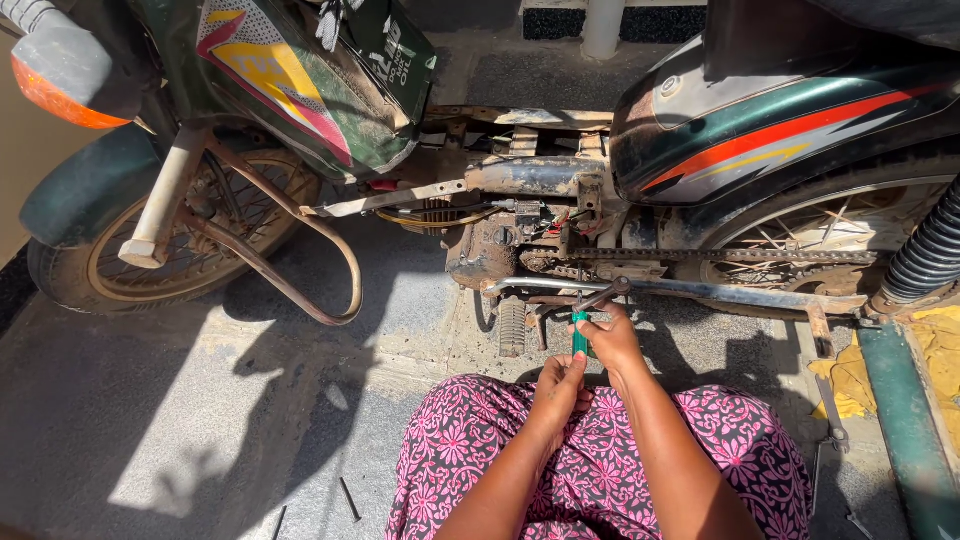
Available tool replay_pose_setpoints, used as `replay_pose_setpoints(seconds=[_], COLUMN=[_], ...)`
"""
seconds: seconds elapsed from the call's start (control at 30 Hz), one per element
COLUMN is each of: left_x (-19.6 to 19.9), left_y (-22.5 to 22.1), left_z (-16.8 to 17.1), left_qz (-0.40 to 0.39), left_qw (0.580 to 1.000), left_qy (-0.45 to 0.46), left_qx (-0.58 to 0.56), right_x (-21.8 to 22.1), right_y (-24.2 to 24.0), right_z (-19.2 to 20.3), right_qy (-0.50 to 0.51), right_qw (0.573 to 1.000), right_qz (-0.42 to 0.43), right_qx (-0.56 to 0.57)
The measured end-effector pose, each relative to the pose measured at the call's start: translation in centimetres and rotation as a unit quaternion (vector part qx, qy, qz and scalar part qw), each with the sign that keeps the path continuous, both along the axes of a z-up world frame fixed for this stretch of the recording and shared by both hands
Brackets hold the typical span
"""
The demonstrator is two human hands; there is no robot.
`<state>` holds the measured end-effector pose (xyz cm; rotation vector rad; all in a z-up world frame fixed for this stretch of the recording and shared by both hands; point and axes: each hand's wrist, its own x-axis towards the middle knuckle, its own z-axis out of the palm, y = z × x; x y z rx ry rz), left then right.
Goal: The person sits on the ground beside a motorcycle and uses a green-handled screwdriver to unscrew screws from the chain guard area, collecting the removed screws on the ground, then reaches toward the motorcycle's footrest and chain area.
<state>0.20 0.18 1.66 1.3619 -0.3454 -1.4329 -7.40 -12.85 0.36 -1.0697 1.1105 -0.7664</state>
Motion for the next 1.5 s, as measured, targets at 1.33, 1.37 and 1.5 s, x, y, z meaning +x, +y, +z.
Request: replay_pose_setpoints(seconds=[1.33,1.37,1.5], left_x=[-1.7,-1.4,-1.0], left_y=[-16.4,-16.7,-17.8], left_z=[-5.3,-4.9,-4.7], left_qz=[0.339,0.350,0.349], left_qw=[0.906,0.905,0.909], left_qy=[-0.180,-0.120,-0.171], left_qx=[-0.176,-0.209,-0.153], right_x=[-10.5,-10.0,-9.0], right_y=[1.7,1.6,0.6], right_z=[10.5,10.7,9.8], right_qy=[0.626,0.629,0.631], right_qw=[0.737,0.732,0.728], right_qz=[0.202,0.206,0.214], right_qx=[-0.154,-0.162,-0.160])
